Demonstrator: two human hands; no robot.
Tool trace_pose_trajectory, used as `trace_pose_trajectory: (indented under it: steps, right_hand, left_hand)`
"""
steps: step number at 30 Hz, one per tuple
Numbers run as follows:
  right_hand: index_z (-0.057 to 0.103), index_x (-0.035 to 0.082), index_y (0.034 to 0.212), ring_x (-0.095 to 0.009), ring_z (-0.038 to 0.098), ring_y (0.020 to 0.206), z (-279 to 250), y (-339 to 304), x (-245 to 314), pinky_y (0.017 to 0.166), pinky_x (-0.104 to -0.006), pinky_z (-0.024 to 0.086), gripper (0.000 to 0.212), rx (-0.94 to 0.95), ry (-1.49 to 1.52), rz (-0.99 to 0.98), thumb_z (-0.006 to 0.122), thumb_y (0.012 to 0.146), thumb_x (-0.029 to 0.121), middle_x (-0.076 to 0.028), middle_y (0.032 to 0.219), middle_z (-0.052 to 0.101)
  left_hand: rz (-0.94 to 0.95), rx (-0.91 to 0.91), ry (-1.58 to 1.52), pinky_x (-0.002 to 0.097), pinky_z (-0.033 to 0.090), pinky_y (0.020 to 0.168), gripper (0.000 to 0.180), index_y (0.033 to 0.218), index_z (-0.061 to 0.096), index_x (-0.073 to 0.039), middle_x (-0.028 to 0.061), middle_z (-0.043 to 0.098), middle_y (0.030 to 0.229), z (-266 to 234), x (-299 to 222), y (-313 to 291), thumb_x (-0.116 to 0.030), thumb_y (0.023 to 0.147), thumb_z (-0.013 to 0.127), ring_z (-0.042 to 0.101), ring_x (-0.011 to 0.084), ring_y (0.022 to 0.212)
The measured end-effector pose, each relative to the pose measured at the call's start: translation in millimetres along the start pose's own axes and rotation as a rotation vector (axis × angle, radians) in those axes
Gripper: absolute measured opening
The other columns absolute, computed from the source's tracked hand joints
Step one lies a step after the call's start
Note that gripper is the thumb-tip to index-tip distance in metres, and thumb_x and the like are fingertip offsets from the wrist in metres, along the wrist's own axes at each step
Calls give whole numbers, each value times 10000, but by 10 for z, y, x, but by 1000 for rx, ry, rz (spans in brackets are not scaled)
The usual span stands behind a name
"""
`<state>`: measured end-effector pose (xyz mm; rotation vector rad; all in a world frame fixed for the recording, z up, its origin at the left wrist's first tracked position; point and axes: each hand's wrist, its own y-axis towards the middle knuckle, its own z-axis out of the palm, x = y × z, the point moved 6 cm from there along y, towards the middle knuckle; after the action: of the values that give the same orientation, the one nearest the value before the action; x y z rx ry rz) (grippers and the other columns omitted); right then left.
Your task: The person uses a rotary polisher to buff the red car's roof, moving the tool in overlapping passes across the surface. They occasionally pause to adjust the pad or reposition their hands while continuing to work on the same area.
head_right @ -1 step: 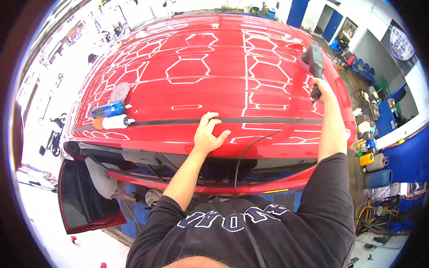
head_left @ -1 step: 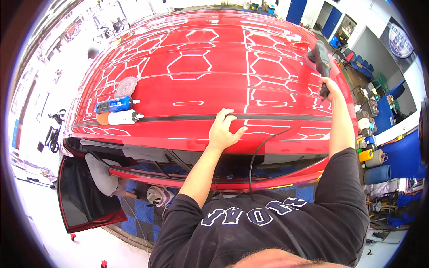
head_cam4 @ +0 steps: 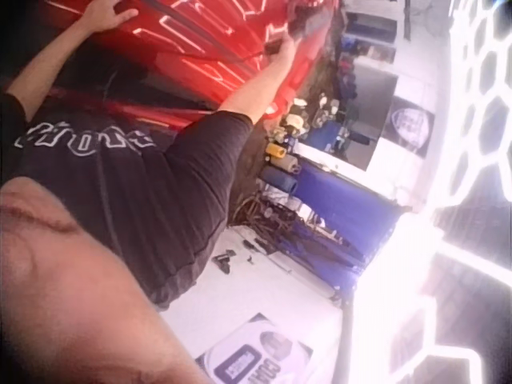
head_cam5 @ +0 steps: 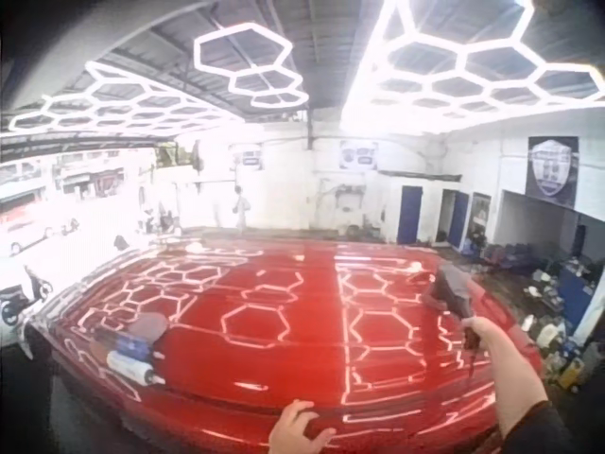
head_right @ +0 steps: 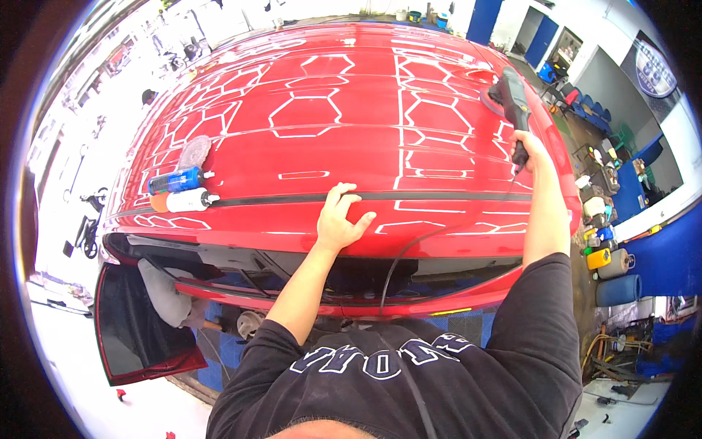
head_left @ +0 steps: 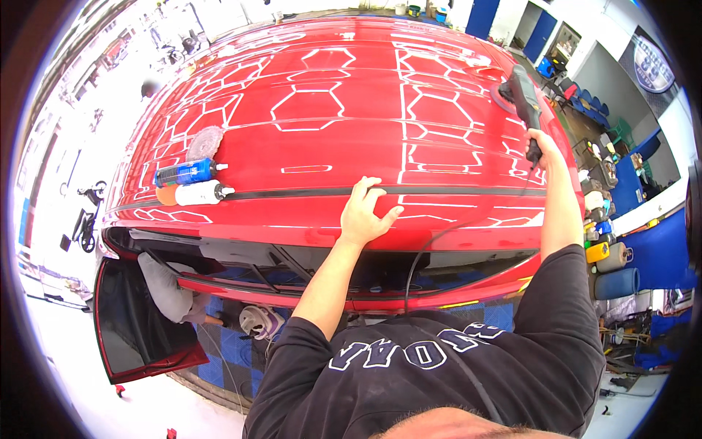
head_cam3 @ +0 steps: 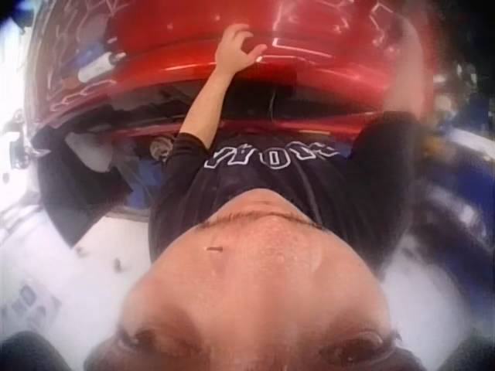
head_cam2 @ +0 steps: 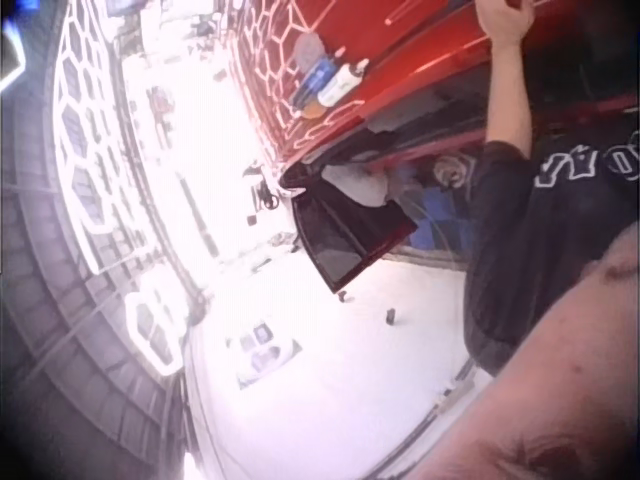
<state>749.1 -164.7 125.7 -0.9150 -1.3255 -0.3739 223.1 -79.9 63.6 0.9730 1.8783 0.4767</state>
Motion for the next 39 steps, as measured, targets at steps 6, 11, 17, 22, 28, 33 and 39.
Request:
trace_pose_trajectory:
  steps: [6,11,17,22,28,33,39]
  right_hand:
    - [586,72,853,-176,584,534,-199,-449,-178,521,-349,537,157,-23,24,-24,723,855,150,-33,669,585]
    - [598,40,861,-191,598,543,-692,-1055,-358,522,-381,557,63,9,5,94,656,844,56,-60,687,596]
    - [611,29,920,-184,596,536,-329,-1433,-630,513,-375,558,146,-65,95,10,727,843,72,-49,688,596]
    - [602,32,894,-181,599,539,-797,-1881,-790,532,-371,570,135,-67,29,58,713,841,87,-50,700,601]
    - [603,39,962,-176,596,543,-809,-2204,-1155,555,-389,581,131,-131,86,23,674,868,96,-48,706,600]
    - [586,0,1194,-171,577,539,-870,-2776,-1213,549,-387,569,344,-47,36,33,651,866,84,-43,725,584]
    - [576,-57,1301,-194,586,506,-290,-3350,-1460,525,-354,560,519,49,-55,-2,631,791,19,-86,742,581]
  left_hand:
    - [63,-9,-21,468,542,1011,401,1009,691,-28,180,646,1257,32,40,71,-317,807,883,621,388,1214]
    - [77,1,-11,428,582,935,426,986,690,-24,153,659,1223,48,64,50,-346,794,894,645,359,1168]
    - [119,-4,-39,427,581,920,368,949,675,-24,139,662,1198,62,79,38,-309,830,877,657,347,1150]
    - [124,0,-41,423,581,918,350,944,677,-29,139,660,1207,47,112,17,-302,841,870,663,348,1146]
    - [121,-15,-18,403,593,890,326,946,685,-43,125,653,1245,50,70,19,-304,859,860,672,326,1147]
    - [142,-21,-14,405,594,888,340,957,688,-40,121,648,1243,64,48,21,-314,859,861,672,323,1144]
    - [33,12,-80,427,562,955,308,993,700,-27,141,648,1238,41,83,35,-278,882,840,659,341,1162]
